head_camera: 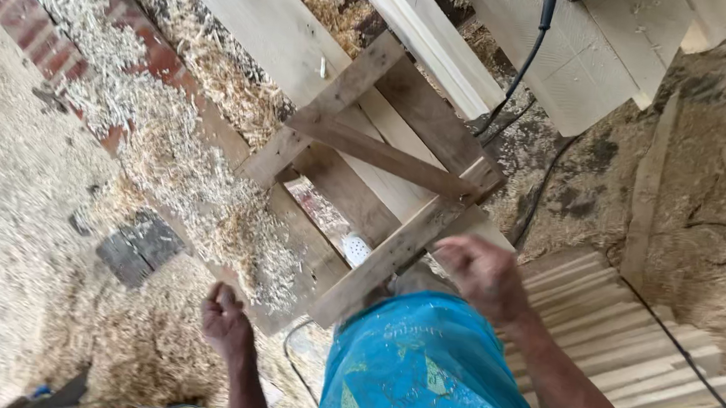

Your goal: The person uses a circular saw to cut a wooden board supported by a wooden frame on the ground, uses a hammer to drive a nail into the wood, and continues cutting the board with the saw.

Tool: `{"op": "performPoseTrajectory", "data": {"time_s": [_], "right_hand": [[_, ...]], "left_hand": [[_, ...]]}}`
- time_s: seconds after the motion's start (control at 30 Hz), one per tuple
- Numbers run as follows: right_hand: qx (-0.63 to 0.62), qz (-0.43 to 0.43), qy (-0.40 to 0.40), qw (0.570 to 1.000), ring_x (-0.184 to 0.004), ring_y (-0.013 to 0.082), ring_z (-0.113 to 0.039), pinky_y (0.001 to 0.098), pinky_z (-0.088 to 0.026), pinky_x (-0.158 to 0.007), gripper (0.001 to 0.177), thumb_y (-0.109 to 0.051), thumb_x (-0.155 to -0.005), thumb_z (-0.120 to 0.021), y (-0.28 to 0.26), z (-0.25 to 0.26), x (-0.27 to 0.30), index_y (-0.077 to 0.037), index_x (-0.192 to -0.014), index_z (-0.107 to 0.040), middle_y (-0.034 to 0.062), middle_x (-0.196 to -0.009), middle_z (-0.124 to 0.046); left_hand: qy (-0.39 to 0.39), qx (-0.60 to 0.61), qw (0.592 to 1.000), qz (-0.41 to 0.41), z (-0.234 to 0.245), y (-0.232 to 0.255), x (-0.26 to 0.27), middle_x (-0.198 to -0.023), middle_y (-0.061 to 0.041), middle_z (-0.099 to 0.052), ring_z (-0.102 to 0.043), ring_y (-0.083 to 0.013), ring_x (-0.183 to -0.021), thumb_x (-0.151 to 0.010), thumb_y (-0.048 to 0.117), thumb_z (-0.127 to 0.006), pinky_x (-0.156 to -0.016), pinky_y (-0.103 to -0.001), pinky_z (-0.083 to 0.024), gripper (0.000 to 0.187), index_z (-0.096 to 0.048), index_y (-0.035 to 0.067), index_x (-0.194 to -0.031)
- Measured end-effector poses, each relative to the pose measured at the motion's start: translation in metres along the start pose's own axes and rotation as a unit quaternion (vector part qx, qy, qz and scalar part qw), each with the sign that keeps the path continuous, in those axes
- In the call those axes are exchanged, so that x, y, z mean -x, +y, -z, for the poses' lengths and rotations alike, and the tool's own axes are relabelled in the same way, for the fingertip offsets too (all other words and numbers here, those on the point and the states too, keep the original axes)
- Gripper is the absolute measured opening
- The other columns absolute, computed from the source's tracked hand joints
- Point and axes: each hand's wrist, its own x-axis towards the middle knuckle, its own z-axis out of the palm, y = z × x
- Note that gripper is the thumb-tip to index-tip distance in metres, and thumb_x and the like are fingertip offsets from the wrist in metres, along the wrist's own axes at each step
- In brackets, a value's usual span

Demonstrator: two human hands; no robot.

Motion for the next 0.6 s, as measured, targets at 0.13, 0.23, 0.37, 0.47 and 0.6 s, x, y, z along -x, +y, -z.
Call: {"op": "performPoseTrajectory", "data": {"time_s": [0.13,0.23,0.37,0.47,0.6], "right_hand": [[-0.078,-0.387,0.172,0.902,-0.067,0.0208,-0.064,0.0394,-0.055,-0.057,0.031,-0.036,-0.109,-0.059,0.102,0.021,-0.01,-0.009,-0.107,-0.073,0.009,-0.08,-0.067],[-0.213,-0.343,0.235,0.884,-0.073,0.014,-0.066,0.028,-0.057,-0.06,0.029,-0.035,-0.107,-0.062,0.177,0.024,-0.033,-0.008,-0.105,-0.072,0.0062,-0.086,-0.068],[-0.339,-0.391,0.123,0.847,-0.076,0.012,-0.071,0.0238,-0.063,-0.061,0.031,-0.033,-0.104,-0.06,0.214,0.013,-0.04,-0.005,-0.098,-0.072,0.0064,-0.09,-0.073],[-0.133,-0.322,0.148,0.926,-0.067,0.0124,-0.068,0.0281,-0.057,-0.049,0.026,-0.035,-0.102,-0.059,0.194,0.025,-0.069,-0.011,-0.103,-0.07,0.0081,-0.085,-0.071],[0.03,-0.062,0.303,0.95,-0.071,0.0113,-0.066,0.0278,-0.057,-0.055,0.026,-0.026,-0.114,-0.056,0.144,0.074,-0.138,-0.005,-0.106,-0.069,0.0085,-0.09,-0.071]], "left_hand": [[-0.107,-0.044,0.992,-0.055,-0.055,0.031,0.035,-0.146,-0.018,-0.058,-0.063,-0.0261,-0.126,-0.1,0.017,-0.06,-0.096,-0.037,-0.056,0.033,-0.064,0.002,-0.129],[-0.173,-0.169,0.958,-0.156,-0.088,0.045,0.061,-0.148,-0.016,-0.058,-0.065,-0.0296,-0.123,-0.1,0.019,-0.062,-0.096,-0.039,-0.06,0.029,-0.066,0.003,-0.124],[-0.248,-0.239,0.893,-0.288,-0.117,0.064,0.075,-0.144,-0.019,-0.06,-0.062,-0.038,-0.124,-0.097,0.017,-0.068,-0.105,-0.049,-0.05,0.028,-0.068,0.003,-0.121],[-0.26,-0.253,0.858,-0.364,-0.137,0.094,0.076,-0.143,-0.022,-0.059,-0.059,-0.0421,-0.124,-0.095,0.017,-0.069,-0.105,-0.05,-0.046,0.028,-0.067,0.003,-0.119],[-0.248,-0.233,0.792,-0.508,-0.199,0.152,0.05,-0.147,-0.025,-0.056,-0.055,-0.0435,-0.127,-0.097,0.018,-0.069,-0.108,-0.052,-0.043,0.026,-0.066,0.002,-0.117]]}}
